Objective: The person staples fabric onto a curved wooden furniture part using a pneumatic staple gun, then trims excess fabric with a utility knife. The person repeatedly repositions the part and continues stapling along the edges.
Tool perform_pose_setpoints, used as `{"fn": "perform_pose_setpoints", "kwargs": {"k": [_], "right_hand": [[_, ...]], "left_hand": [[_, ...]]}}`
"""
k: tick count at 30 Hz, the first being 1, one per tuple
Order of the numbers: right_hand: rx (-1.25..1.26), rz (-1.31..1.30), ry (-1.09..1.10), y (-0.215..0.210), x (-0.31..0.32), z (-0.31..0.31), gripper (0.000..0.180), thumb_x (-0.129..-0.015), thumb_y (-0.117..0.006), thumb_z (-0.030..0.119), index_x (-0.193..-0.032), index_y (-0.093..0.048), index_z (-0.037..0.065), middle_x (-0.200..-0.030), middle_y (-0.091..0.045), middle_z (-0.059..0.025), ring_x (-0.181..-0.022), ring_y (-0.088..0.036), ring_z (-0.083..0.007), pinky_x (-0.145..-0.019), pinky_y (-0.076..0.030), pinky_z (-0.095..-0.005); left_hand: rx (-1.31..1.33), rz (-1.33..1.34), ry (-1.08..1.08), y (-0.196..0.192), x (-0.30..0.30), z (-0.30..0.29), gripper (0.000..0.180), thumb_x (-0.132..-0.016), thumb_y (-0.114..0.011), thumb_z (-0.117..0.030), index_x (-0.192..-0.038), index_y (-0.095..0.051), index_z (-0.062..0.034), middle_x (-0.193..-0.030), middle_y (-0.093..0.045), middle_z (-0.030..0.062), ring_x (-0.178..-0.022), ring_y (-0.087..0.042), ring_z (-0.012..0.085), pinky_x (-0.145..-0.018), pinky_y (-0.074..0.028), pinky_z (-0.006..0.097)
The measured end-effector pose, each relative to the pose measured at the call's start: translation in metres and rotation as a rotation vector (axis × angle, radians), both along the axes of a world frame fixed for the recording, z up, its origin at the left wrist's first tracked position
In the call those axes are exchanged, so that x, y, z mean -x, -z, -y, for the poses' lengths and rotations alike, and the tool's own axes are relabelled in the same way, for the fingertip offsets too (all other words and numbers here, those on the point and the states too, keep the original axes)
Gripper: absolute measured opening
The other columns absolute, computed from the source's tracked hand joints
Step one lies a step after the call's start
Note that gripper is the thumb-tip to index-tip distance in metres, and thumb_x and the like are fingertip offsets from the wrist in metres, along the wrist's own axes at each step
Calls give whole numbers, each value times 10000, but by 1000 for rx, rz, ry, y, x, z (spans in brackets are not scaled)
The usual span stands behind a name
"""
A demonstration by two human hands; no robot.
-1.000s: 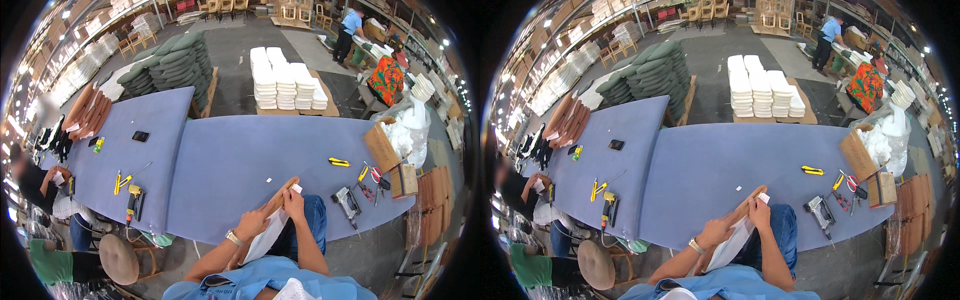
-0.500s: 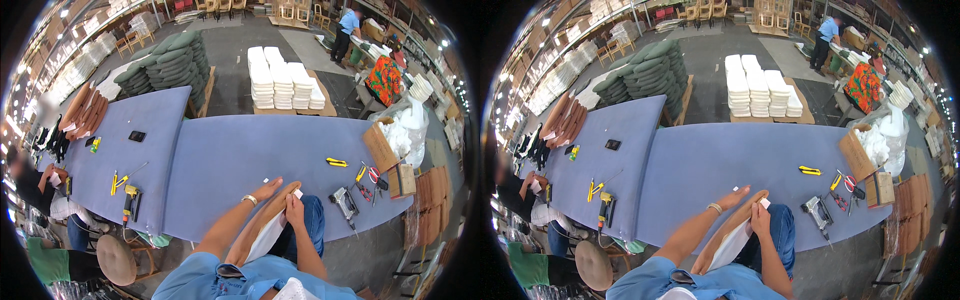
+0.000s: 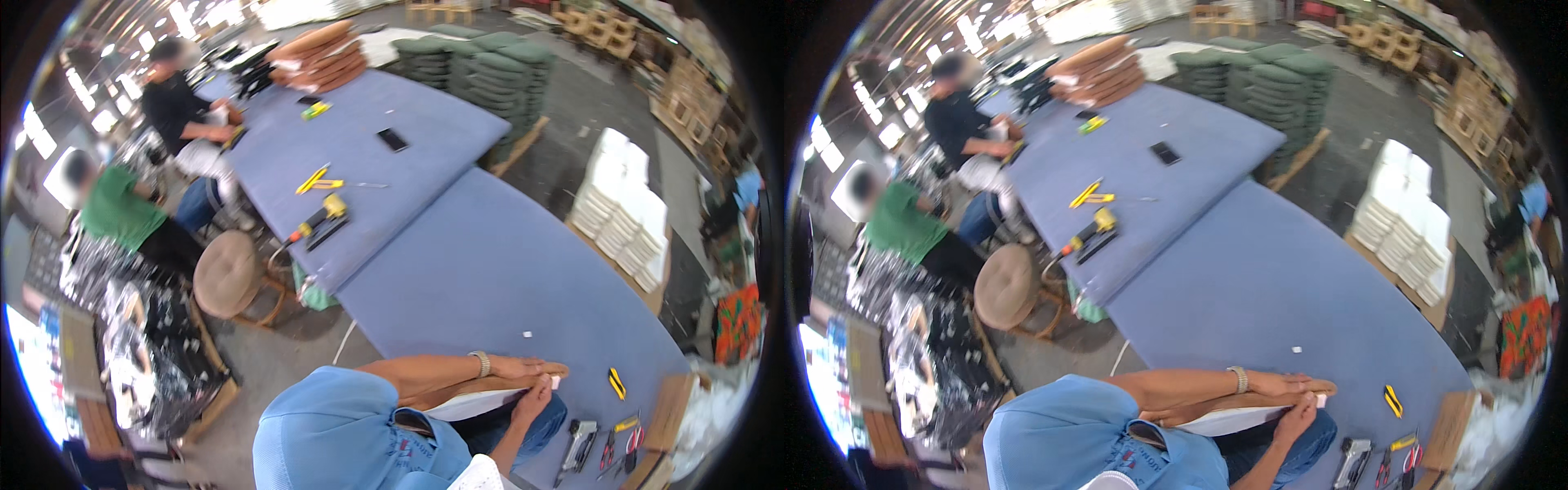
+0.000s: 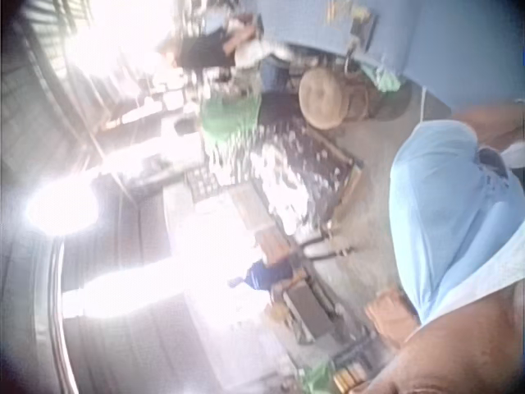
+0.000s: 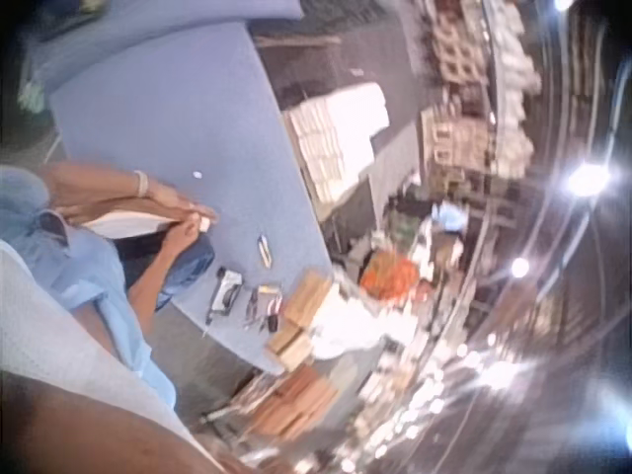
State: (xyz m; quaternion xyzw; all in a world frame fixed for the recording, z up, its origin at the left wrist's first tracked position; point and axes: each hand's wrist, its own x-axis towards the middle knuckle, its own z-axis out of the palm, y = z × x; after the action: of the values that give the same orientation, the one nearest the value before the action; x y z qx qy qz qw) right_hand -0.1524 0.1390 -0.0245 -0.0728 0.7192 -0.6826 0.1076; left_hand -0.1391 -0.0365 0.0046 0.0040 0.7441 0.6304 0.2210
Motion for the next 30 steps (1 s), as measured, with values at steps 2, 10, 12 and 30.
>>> {"fn": "perform_pose_setpoints", "kwargs": {"k": [2, 10, 12, 30], "right_hand": [[-14, -23, -28, -3, -5, -1, 394, -1149, -449, 313, -1014, -589, -30, -941, -620, -49, -877, -528, -124, -782, -470, -304], [-39, 77, -58, -11, 10, -8, 434, -1137, -473, 352, -1089, -597, -60, -973, -640, -87, -881, -556, -152, -786, -492, -329], [-36, 5, -29, -3, 11, -6, 447, -1131, -485, 364, -1086, -594, -67, -963, -643, -91, -864, -562, -156, -765, -497, -330], [-488, -30, 168, -53, 70, -143, 276, -1053, -628, 307, -1097, -641, 35, -966, -707, -92, -711, -615, -133, -633, -506, -280]], "left_hand": [[40, 2, 42, -5, -17, -2, 811, -1088, -280, -640, -1673, -194, -84, -1740, -136, 200, -1607, -110, 378, -1304, -130, 443], [326, -27, 20, -17, -26, -16, 861, -1039, -505, -499, -1653, -131, -26, -1698, -185, 292, -1556, -232, 478, -1292, -217, 505], [321, -98, -10, -13, -25, -18, 848, -1008, -585, -439, -1614, -186, -1, -1653, -276, 305, -1505, -324, 496, -1266, -275, 516], [454, -10, -134, -35, -37, -39, 769, -1007, -612, -350, -1569, -294, 68, -1568, -392, 327, -1453, -410, 521, -1142, -427, 584]]}}
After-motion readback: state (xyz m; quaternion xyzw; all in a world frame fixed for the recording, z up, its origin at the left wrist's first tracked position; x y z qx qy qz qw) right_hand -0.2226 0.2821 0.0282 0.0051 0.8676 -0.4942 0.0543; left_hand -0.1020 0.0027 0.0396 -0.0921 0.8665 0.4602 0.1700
